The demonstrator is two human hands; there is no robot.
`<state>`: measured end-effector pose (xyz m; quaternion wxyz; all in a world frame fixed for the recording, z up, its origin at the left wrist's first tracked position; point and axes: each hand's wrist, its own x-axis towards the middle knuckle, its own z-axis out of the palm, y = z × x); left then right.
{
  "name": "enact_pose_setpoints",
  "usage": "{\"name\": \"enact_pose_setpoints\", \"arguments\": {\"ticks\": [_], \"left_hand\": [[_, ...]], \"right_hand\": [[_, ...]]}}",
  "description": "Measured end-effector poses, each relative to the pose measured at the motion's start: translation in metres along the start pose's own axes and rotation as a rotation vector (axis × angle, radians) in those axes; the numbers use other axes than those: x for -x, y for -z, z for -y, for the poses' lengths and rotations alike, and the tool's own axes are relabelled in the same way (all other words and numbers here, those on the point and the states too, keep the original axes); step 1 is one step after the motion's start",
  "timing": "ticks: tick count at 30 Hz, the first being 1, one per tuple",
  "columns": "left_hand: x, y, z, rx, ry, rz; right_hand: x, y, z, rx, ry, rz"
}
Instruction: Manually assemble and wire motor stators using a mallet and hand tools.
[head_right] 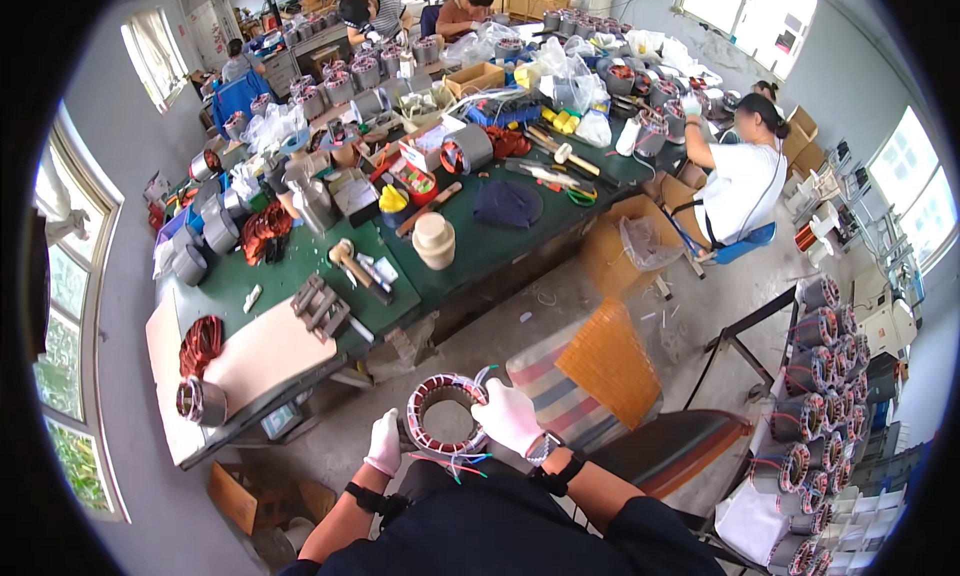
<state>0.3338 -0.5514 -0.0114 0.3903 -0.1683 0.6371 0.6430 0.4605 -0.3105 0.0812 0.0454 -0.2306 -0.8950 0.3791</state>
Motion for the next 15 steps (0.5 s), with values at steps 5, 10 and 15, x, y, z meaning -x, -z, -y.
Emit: {"name": "enact_pose_setpoints", "arguments": {"ticks": [5,10,15], "left_hand": [[-0.086,-0.041,-0.079,-0.028,0.001,0.134],[-0.201,-0.095,-0.148,-0.382,-0.051,0.394],[-0.243,-0.179,-0.214,-0.427,-0.097,0.458]], "right_hand": [[-0.088,0.018,0.002,0.092,-0.141,-0.108],[-0.163,0.040,0.004,0.066,-0.273,-0.278],[-0.219,0.094,0.006,0.047,-0.403,-0.351]]}}
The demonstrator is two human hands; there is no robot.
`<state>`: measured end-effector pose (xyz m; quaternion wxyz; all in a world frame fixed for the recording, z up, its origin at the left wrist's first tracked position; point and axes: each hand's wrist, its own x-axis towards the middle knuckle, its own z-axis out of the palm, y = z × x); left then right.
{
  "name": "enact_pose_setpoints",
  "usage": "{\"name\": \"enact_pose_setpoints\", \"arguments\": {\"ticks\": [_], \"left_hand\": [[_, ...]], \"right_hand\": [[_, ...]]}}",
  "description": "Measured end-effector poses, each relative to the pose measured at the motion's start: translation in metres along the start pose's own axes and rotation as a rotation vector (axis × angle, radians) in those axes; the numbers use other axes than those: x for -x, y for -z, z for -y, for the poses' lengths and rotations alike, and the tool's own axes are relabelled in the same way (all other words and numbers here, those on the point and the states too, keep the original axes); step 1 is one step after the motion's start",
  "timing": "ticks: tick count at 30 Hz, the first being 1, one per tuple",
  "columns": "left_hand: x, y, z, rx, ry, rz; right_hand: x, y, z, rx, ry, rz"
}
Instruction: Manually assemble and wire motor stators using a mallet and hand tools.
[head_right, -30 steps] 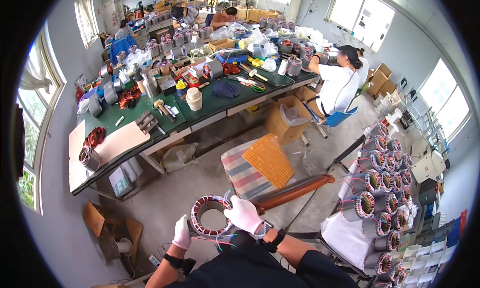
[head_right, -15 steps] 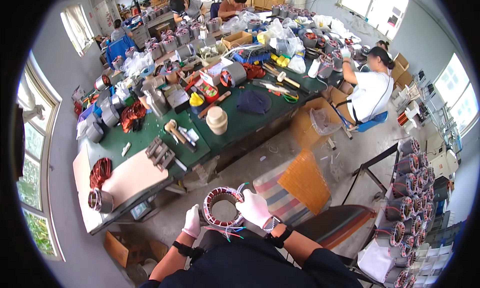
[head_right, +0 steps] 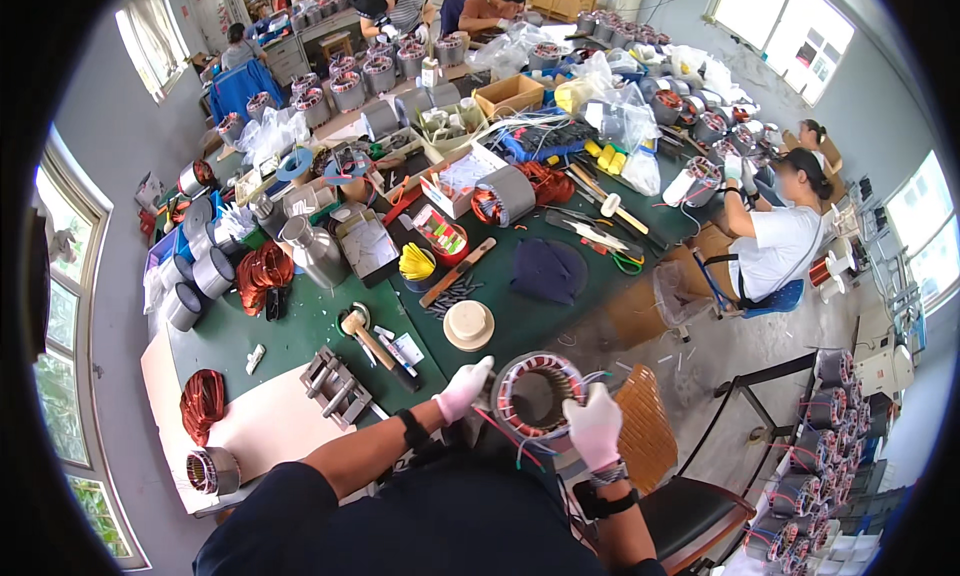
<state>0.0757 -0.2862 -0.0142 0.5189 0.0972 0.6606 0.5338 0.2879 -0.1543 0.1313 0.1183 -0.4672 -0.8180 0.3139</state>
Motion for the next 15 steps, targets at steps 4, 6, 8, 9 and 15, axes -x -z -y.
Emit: {"name": "enact_pose_setpoints", "arguments": {"ticks": [4,6,8,9,15], "left_hand": [[-0.057,-0.023,-0.021,-0.021,-0.006,-0.006],[-0.073,-0.037,-0.041,0.027,0.018,-0.042],[-0.093,-0.042,-0.064,0.047,0.070,-0.074],[-0.105,-0.045,-0.072,0.056,0.118,-0.090],[-0.196,-0.066,-0.093,0.416,0.106,-0.253]], "right_hand": [[-0.066,0.013,-0.008,-0.032,0.012,-0.020],[-0.109,0.013,-0.012,-0.046,0.029,0.006],[-0.152,0.013,-0.016,-0.032,0.025,0.049],[-0.178,0.012,-0.019,-0.032,0.033,0.080],[-0.335,-0.020,-0.042,0.148,0.374,0.239]]}}
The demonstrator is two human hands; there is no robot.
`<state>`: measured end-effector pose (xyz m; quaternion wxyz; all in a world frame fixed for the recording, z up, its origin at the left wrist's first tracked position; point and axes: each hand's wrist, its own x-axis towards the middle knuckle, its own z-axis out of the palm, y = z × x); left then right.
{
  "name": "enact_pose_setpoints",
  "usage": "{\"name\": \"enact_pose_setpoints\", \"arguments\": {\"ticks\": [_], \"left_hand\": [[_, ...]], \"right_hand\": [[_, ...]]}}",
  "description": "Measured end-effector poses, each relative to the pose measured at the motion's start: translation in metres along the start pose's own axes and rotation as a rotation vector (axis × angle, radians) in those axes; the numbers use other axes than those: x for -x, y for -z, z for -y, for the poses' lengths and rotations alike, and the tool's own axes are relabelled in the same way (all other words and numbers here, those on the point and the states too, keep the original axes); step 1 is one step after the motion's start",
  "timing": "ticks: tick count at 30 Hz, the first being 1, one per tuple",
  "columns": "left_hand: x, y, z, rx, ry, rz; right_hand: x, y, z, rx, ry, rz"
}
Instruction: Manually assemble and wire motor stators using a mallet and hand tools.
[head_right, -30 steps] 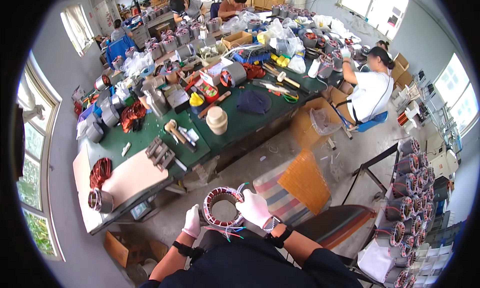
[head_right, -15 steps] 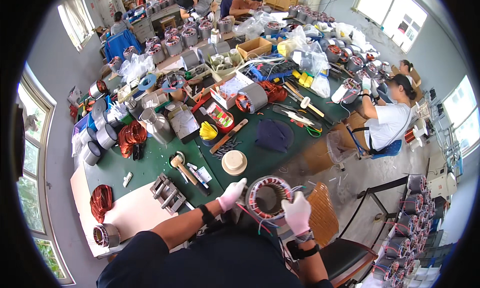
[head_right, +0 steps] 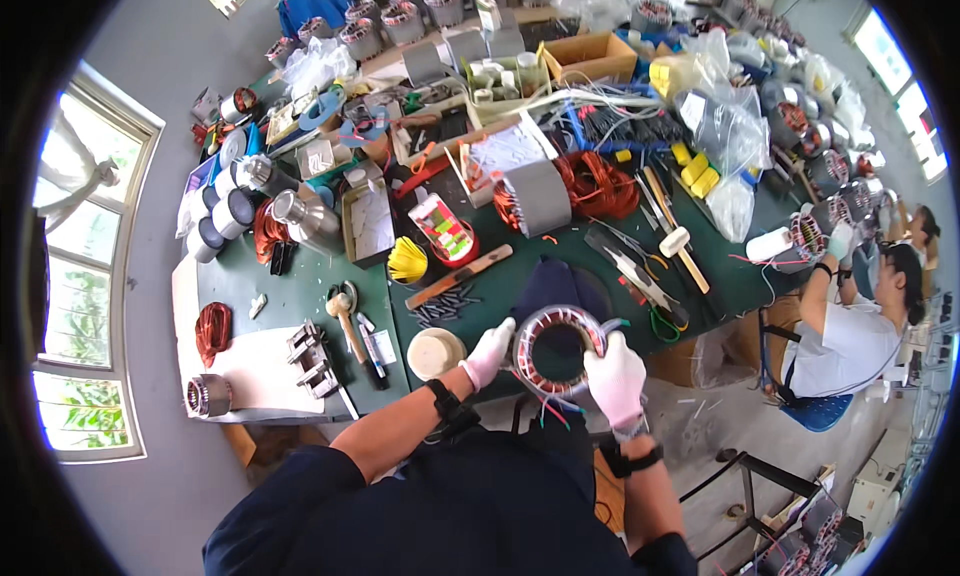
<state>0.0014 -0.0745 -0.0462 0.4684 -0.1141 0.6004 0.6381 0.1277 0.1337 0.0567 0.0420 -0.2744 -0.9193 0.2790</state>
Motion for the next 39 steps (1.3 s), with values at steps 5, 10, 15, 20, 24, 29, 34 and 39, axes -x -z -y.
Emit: {"name": "enact_pose_setpoints", "arguments": {"ticks": [5,10,15,20,24,29,34,39], "left_hand": [[-0.048,-0.022,-0.003,0.258,0.069,-0.235],[-0.077,-0.036,0.008,0.397,0.068,-0.290],[-0.067,-0.029,0.009,0.313,0.083,-0.191],[-0.044,-0.011,-0.035,-0.353,-0.183,-0.295],[-0.034,0.035,-0.129,-0.239,-0.484,-0.494],[-0.087,0.122,-0.178,-0.504,-0.655,-0.987],[-0.105,0.112,-0.196,-0.555,-0.671,-1.104],[-0.022,-0.003,-0.215,-0.683,-0.847,-0.507]], "right_hand": [[-0.096,-0.003,-0.023,0.085,0.215,0.178],[-0.148,-0.024,-0.043,0.051,0.312,0.224],[-0.155,-0.021,-0.047,-0.010,0.281,0.301],[-0.147,-0.014,-0.061,-0.199,0.201,0.321],[-0.124,0.016,-0.081,-0.379,-0.031,0.248],[-0.085,0.046,-0.087,-0.500,-0.318,0.193],[-0.059,0.043,-0.113,-0.436,-0.363,0.147],[-0.062,0.059,-0.103,-0.421,-0.320,0.182]]}}
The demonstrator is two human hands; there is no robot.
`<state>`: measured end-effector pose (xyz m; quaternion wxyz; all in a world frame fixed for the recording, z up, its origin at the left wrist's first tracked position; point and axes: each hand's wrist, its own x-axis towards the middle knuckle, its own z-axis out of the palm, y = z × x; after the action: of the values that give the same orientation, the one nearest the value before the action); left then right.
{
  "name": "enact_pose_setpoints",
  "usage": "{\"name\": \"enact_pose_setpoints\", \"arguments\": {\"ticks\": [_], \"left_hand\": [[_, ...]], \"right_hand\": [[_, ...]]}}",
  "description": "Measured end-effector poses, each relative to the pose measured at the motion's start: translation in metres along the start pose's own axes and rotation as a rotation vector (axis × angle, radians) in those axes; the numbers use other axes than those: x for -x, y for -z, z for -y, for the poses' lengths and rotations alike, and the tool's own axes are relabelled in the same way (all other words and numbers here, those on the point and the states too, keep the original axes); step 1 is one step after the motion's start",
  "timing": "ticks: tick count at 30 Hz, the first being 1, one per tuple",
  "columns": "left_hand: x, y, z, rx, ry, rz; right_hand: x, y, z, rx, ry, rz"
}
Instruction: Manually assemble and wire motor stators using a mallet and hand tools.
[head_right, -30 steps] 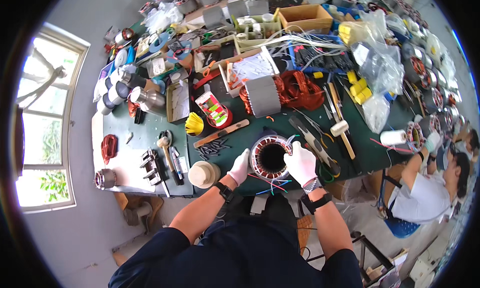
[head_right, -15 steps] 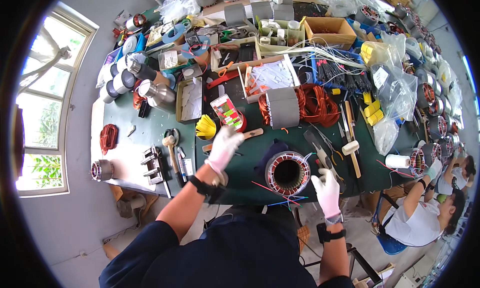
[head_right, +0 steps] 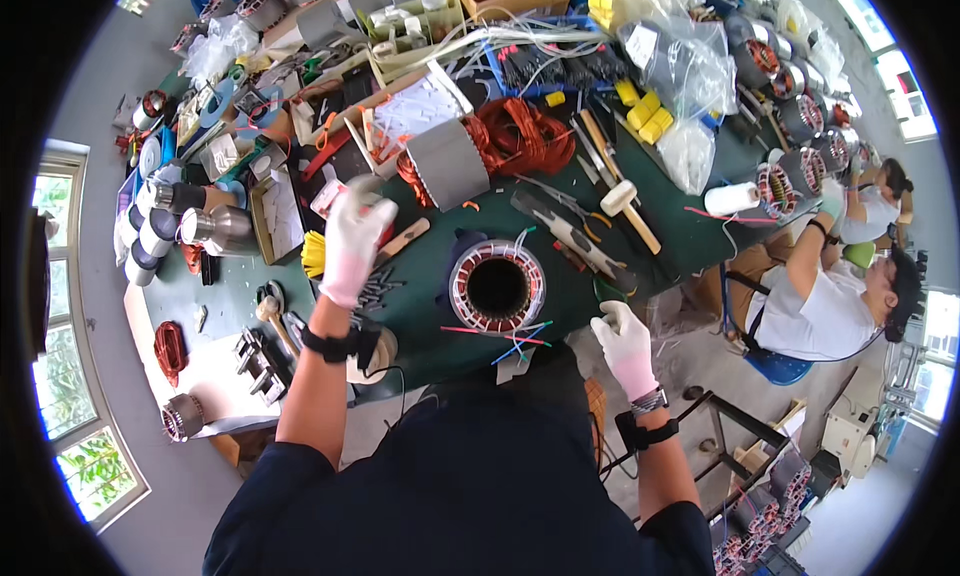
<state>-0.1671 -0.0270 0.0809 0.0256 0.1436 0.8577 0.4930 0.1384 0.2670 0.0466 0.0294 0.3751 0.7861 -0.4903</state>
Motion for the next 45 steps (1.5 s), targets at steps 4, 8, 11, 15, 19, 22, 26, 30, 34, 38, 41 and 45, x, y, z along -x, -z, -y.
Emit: {"name": "enact_pose_setpoints", "arguments": {"ticks": [4,8,11,15,19,22,26,30,34,38,41,45], "left_hand": [[0.087,-0.030,-0.028,0.057,-0.064,0.417],[0.138,-0.060,-0.032,-0.081,-0.113,0.503],[0.157,-0.065,-0.040,-0.116,-0.067,0.495],[0.169,-0.070,-0.039,-0.214,-0.064,0.434],[0.166,-0.077,-0.046,-0.234,-0.049,0.348],[0.159,-0.078,-0.050,-0.194,-0.011,0.269],[0.155,-0.078,-0.055,-0.142,0.083,0.244],[0.153,-0.082,-0.080,-0.118,0.084,0.179],[0.146,-0.080,-0.116,-0.242,0.159,-0.033],[0.152,-0.089,-0.147,0.049,0.308,-0.014],[0.161,-0.108,-0.157,0.123,0.289,0.026],[0.161,-0.121,-0.162,0.198,0.336,0.096]], "right_hand": [[-0.004,-0.004,-0.016,0.117,0.147,0.097],[-0.012,-0.007,-0.018,0.043,0.101,0.290],[-0.019,-0.005,-0.024,0.055,0.169,0.358],[-0.021,0.006,-0.041,0.058,0.230,0.377],[-0.021,0.024,-0.060,0.167,0.237,0.424],[-0.021,0.037,-0.070,0.212,0.267,0.413],[-0.024,0.055,-0.086,0.281,0.278,0.402],[-0.022,0.077,-0.101,0.298,0.248,0.367],[-0.028,0.104,-0.120,0.412,0.313,0.380],[-0.035,0.129,-0.142,0.384,0.292,0.394],[-0.045,0.145,-0.157,0.373,0.323,0.310],[-0.055,0.153,-0.175,0.372,0.277,0.185]]}}
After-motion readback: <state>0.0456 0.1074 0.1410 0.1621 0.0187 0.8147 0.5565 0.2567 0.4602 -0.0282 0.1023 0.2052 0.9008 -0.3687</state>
